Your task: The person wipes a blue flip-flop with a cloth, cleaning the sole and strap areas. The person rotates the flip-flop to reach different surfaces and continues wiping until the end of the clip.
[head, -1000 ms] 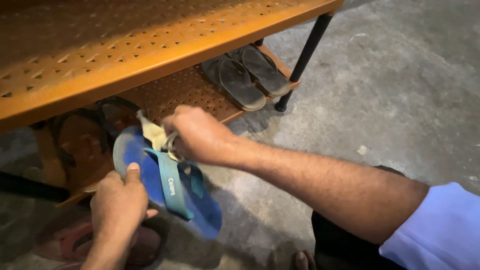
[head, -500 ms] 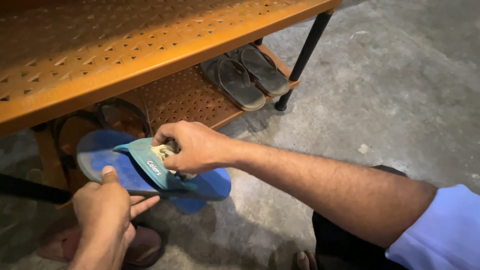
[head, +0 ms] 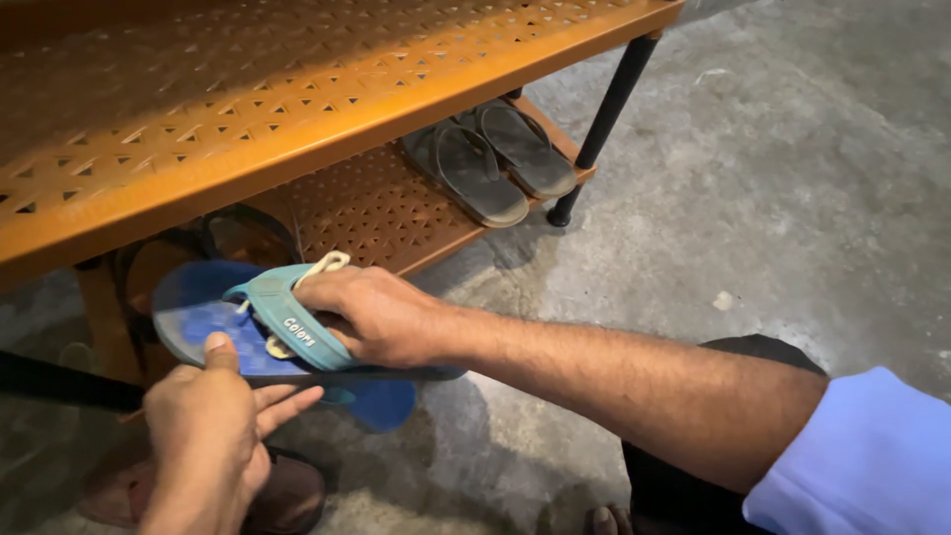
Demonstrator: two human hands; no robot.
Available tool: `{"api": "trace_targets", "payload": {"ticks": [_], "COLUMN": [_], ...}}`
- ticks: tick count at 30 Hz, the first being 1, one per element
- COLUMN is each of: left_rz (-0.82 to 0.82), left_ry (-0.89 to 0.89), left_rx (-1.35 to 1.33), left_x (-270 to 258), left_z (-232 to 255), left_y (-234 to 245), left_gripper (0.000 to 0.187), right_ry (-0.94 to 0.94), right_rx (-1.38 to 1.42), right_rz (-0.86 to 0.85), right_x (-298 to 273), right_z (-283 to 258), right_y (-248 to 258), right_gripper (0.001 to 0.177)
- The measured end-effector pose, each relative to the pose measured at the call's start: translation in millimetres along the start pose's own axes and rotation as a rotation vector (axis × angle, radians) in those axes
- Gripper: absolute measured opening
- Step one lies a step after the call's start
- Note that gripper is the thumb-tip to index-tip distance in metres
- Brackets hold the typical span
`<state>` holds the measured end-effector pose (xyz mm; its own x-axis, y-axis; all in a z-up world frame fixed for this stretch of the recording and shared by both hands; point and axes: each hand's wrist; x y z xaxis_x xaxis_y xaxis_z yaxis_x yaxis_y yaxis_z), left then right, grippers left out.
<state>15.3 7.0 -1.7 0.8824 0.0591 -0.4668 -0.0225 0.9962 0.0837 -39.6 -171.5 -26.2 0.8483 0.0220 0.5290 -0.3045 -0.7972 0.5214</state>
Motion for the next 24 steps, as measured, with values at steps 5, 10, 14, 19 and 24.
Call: {"api": "trace_targets", "payload": {"ticks": [5, 10, 14, 19, 24], "left_rz": [0.047, 0.083, 0.105, 0.127, 0.084], "left_ry": [-0.116, -0.127, -0.148, -0.067, -0.045], "left_rx": [0.015, 0.072, 0.023, 0.120, 0.135], "left_x": [5, 9, 9, 7, 1], "left_z": [0, -1, 9, 8, -4], "left_y": [3, 3, 7, 4, -4], "left_gripper": [0.045, 0.045, 0.042, 0.048, 0.046], "right_ry": [-0.031, -0.279, -0.395, -0.180, -0.126], "right_rx": [0.133, -0.094, -0.436, -0.227, -0.123], "right_rz": [-0.256, -0.505, -0.609, -0.365, -0.169], "right_x": [5, 11, 9, 0, -2], "right_z": [-2, 5, 18, 11, -1], "right_y": [10, 33, 48, 28, 2], "right_gripper": [0.029, 0.024, 0.019, 0.035, 0.023]}}
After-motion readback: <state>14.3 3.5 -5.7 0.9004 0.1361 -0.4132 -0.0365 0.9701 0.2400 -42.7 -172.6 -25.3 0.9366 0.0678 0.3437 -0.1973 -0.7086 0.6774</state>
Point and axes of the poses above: each hand's wrist, its own x-axis towards the middle knuckle, its own y-axis out of the back of the hand, z = x × y, and after that the axes turned 9 degrees about z, right-handed
